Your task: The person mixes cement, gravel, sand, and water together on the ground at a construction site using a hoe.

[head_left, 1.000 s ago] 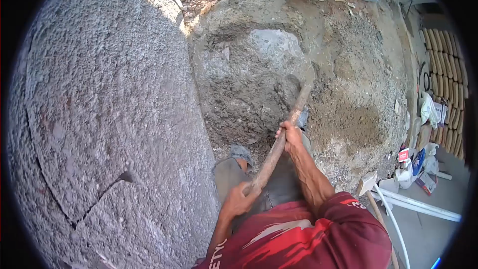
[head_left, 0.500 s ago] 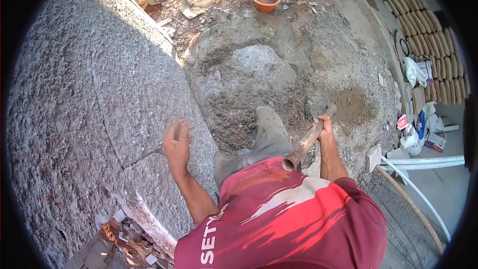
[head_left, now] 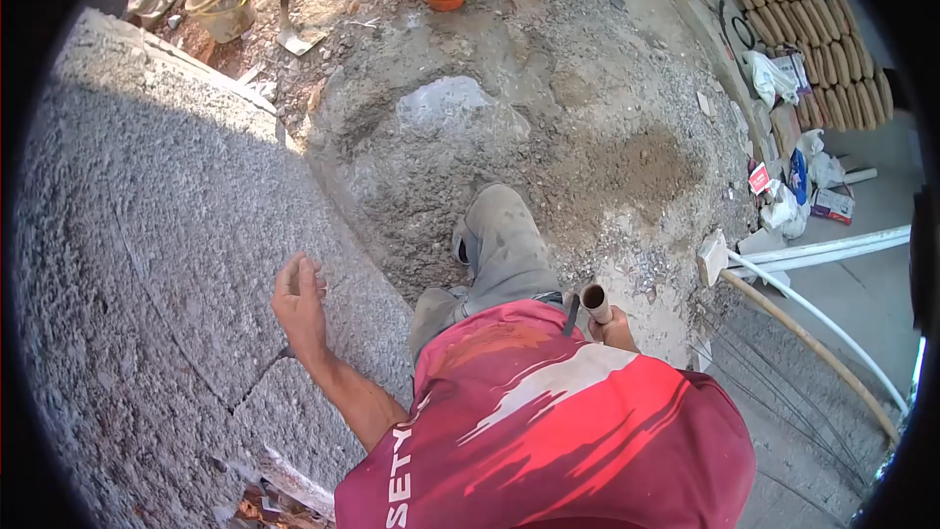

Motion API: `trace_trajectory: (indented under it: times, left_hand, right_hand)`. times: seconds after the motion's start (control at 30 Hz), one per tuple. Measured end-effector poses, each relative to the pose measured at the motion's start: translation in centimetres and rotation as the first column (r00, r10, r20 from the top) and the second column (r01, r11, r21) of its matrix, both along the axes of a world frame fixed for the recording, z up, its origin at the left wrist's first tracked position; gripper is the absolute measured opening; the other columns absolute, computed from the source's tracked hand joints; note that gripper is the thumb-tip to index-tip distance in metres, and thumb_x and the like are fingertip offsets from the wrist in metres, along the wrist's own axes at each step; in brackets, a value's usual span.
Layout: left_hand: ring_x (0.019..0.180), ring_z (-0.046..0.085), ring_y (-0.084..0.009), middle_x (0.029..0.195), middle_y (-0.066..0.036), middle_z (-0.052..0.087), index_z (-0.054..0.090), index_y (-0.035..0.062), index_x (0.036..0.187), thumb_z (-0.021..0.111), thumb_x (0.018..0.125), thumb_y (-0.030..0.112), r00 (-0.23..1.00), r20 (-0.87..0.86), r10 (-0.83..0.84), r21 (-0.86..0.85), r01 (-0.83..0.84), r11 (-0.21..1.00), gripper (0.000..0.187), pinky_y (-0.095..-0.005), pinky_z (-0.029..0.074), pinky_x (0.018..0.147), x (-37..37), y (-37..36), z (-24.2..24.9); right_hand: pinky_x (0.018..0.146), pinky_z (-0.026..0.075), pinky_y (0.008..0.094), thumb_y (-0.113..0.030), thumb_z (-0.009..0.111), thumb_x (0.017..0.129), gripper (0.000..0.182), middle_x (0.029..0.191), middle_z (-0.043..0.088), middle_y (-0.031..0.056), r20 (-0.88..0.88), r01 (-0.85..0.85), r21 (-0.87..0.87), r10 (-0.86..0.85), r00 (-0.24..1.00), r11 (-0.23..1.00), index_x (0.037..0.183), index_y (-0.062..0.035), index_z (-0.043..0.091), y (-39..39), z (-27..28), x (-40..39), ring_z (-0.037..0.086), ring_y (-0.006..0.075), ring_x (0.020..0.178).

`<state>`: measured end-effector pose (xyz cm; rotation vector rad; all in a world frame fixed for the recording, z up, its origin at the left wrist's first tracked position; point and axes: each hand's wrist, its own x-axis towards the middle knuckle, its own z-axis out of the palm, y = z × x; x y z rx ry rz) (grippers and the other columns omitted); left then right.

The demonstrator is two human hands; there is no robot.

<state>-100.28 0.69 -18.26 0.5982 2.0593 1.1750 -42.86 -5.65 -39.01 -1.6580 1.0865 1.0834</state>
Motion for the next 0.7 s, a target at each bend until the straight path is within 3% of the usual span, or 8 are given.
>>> trace_trajectory:
  times: [0.07,0.17,0.27,0.33,0.37,0.47,0.53,0.7]
  left_hand:
    - [0.081,0.061,-0.0137,0.097,-0.009,0.068,0.061,-0.0022,0.119,0.061,0.095,0.025,0.993,-0.115,-0.03,0.048,0.036,0.998,0.037,-0.026,0.05,0.069,-2.1,2.8,0.3]
    - [0.084,0.062,-0.0148,0.098,-0.01,0.068,0.061,-0.003,0.119,0.061,0.096,0.022,0.956,-0.291,0.03,0.171,0.021,0.985,0.034,-0.0279,0.051,0.072,-3.6,7.3,0.5]
    - [0.087,0.065,-0.0195,0.099,-0.014,0.068,0.063,-0.004,0.115,0.063,0.093,0.015,0.894,-0.44,0.091,0.258,0.028,0.966,0.029,-0.0325,0.053,0.073,-4.8,9.5,1.8]
    - [0.087,0.065,-0.0279,0.097,-0.018,0.067,0.064,-0.0037,0.108,0.067,0.088,0.012,0.399,-0.917,-0.013,0.077,0.209,0.975,0.025,-0.038,0.053,0.074,-5.3,10.3,2.8]
    - [0.093,0.061,-0.0363,0.101,-0.02,0.063,0.063,-0.0026,0.107,0.07,0.084,0.009,0.189,-0.982,-0.006,0.037,0.22,0.975,0.026,-0.0452,0.05,0.08,-6.2,10.2,2.6]
    - [0.103,0.056,-0.0368,0.11,-0.019,0.06,0.062,-0.0001,0.109,0.072,0.083,0.016,-0.008,-0.998,-0.061,-0.061,0.082,0.995,0.032,-0.047,0.045,0.089,-10.6,7.2,-1.0]
    - [0.116,0.05,-0.0354,0.122,-0.019,0.056,0.062,0.0024,0.113,0.072,0.083,0.029,-0.075,-0.932,-0.354,-0.353,-0.022,0.935,0.041,-0.0474,0.041,0.095,-10.7,7.1,-2.0]
    - [0.114,0.049,-0.034,0.117,-0.017,0.056,0.062,0.0018,0.111,0.072,0.081,0.036,-0.092,-0.932,-0.351,-0.332,-0.172,0.927,0.047,-0.0456,0.038,0.097,-10.7,8.2,-2.7]
  right_hand:
    - [0.06,0.058,0.0355,-0.015,0.058,0.086,0.011,0.085,0.062,0.0109,-0.036,0.057,-0.004,-0.057,0.998,0.998,0.093,-0.0065,0.057,0.0,0.1,-0.8,0.066,0.025,0.071]
    - [0.065,0.057,0.0351,-0.012,0.055,0.087,0.01,0.086,0.062,0.0109,0.136,-0.204,0.225,0.177,0.975,0.953,0.094,-0.0057,0.057,-1.5,-2.5,-2.0,0.066,0.0243,0.076]
    - [0.068,0.055,0.0338,-0.015,0.056,0.087,0.011,0.089,0.062,0.0095,0.052,0.052,0.172,-0.062,0.997,0.984,0.094,-0.0055,0.057,2.8,-3.4,-3.9,0.064,0.0219,0.08]
    - [0.073,0.055,0.035,-0.016,0.057,0.087,0.015,0.09,0.062,0.0077,0.043,0.034,0.201,-0.043,0.998,0.979,0.099,-0.0065,0.059,4.2,-4.4,-4.5,0.065,0.0218,0.083]
    - [0.075,0.055,0.0355,-0.016,0.058,0.086,0.018,0.09,0.063,0.0068,0.037,0.033,0.231,-0.043,0.998,0.972,0.101,-0.007,0.059,5.8,-5.1,-4.9,0.065,0.0218,0.085]
    - [0.079,0.055,0.0428,-0.024,0.059,0.085,0.021,0.093,0.065,0.0062,-0.116,0.034,0.251,-0.004,0.993,0.967,0.103,-0.0125,0.06,9.9,-7.3,-5.7,0.066,0.0252,0.088]
    - [0.081,0.055,0.0468,-0.032,0.058,0.085,0.023,0.094,0.068,0.0051,-0.216,-0.01,0.252,0.067,0.974,0.968,0.101,-0.0163,0.061,12.8,-11.1,-5.1,0.067,0.0286,0.087]
    - [0.067,0.054,0.0424,-0.027,0.062,0.078,0.023,0.078,0.063,0.007,-0.224,0.046,0.467,0.068,0.972,0.883,0.093,-0.011,0.056,20.1,-6.1,-6.5,0.062,0.0263,0.066]
